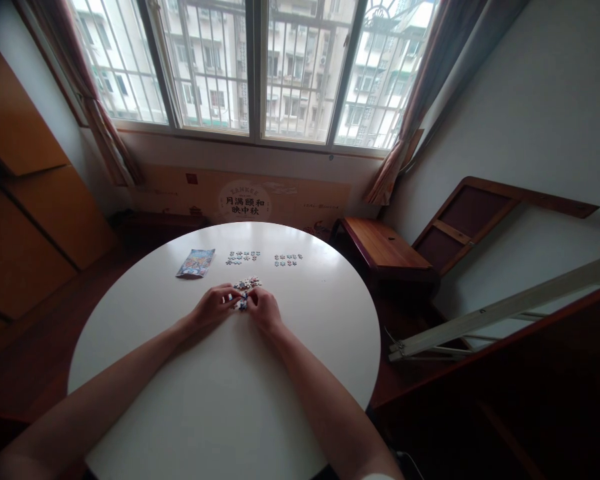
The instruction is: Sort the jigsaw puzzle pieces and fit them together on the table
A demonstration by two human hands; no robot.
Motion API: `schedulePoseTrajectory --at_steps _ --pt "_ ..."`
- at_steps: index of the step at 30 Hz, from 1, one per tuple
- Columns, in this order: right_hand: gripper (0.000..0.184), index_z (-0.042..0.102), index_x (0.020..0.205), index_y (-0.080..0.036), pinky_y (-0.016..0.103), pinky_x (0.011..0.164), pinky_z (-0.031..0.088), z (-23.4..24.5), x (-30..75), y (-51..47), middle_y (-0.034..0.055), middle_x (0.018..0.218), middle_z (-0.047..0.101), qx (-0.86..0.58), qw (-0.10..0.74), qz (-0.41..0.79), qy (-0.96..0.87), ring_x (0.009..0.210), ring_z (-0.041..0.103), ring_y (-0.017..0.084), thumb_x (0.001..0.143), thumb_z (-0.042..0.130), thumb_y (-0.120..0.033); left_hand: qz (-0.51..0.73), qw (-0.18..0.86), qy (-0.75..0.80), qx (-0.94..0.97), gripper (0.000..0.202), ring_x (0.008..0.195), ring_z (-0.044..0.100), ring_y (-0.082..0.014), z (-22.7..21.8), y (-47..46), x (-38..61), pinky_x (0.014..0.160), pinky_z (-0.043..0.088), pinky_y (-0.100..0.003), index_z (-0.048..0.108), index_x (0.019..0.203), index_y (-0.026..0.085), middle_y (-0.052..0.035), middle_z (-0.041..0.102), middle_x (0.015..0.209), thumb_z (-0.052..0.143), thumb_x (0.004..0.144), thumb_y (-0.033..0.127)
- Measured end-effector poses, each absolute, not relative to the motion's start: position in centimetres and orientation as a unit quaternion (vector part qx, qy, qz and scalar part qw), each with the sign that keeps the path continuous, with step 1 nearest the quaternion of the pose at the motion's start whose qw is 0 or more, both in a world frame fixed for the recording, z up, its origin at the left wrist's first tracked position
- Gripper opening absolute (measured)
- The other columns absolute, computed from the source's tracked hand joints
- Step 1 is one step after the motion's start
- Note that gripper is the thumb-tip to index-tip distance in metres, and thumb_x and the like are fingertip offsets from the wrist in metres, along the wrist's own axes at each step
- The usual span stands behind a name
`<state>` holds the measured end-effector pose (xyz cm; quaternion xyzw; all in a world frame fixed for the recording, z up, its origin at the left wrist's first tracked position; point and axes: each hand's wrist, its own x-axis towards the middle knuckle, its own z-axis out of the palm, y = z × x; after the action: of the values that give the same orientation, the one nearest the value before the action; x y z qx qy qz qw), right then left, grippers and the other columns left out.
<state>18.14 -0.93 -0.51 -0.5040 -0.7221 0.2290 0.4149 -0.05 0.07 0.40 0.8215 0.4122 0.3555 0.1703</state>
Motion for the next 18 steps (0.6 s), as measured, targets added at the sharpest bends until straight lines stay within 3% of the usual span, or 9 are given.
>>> schedulePoseTrajectory --at_steps 18 --pt "0.012 0.062 0.076 -0.018 0.021 0.063 0.040 -0.16 17.98 -1.09 0.0006 0.069 0.062 -0.507 0.405 0.224 -0.727 0.065 0.054 0.013 0.076 0.050 -0.019 0.355 0.176 0.412 0.820 0.015 0.063 0.055 -0.0096 0.29 0.07 -0.19 0.061 0.044 -0.021 0.070 0.086 0.018 -0.0018 0.062 0.077 0.058 0.082 0.025"
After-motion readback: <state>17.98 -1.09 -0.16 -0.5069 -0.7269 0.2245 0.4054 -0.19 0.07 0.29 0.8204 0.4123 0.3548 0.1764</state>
